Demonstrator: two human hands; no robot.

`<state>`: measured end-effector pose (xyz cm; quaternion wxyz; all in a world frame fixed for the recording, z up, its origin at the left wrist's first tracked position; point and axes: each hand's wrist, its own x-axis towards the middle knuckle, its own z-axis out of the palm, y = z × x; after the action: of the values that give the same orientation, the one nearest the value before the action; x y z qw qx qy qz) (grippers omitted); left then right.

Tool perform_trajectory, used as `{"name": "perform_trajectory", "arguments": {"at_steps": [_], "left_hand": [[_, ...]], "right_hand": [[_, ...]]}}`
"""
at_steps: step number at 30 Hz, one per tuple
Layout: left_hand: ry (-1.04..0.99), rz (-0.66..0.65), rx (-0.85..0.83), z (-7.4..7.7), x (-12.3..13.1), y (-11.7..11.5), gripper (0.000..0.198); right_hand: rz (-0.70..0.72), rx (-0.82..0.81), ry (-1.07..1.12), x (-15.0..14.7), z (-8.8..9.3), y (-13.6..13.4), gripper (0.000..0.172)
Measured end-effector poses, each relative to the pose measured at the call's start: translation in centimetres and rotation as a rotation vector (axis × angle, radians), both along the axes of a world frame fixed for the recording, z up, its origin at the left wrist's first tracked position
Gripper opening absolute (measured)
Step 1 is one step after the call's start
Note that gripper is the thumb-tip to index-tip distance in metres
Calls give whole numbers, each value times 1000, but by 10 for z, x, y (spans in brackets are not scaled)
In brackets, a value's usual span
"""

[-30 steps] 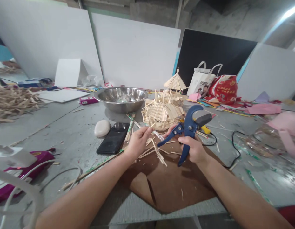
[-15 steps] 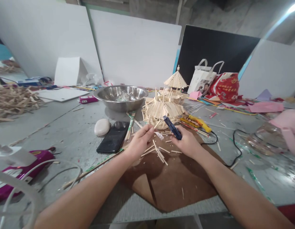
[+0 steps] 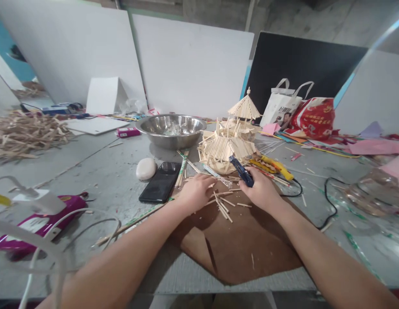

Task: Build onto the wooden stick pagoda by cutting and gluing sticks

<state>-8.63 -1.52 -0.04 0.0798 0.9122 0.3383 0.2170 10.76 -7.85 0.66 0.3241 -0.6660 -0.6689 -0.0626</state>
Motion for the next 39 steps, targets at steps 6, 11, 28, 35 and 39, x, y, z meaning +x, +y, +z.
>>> {"name": "perform_trajectory", "arguments": {"at_steps": [6, 11, 28, 35, 39], "left_hand": [[223, 488, 179, 22, -42, 38, 28], [401, 537, 66, 29, -58, 46, 26], [650, 364, -149, 41, -49, 22, 27], [740, 261, -121, 34, -51, 17, 21], [724, 250, -100, 30, -51, 18, 25]], "right_hand": [[8, 33, -40, 2, -3, 1, 26], [24, 8, -57, 3, -4, 0, 27], [-6, -224, -190, 1, -3, 0, 31], [26, -455, -415, 8, -12, 5, 47], [36, -469, -471, 9, -17, 7, 51]]}}
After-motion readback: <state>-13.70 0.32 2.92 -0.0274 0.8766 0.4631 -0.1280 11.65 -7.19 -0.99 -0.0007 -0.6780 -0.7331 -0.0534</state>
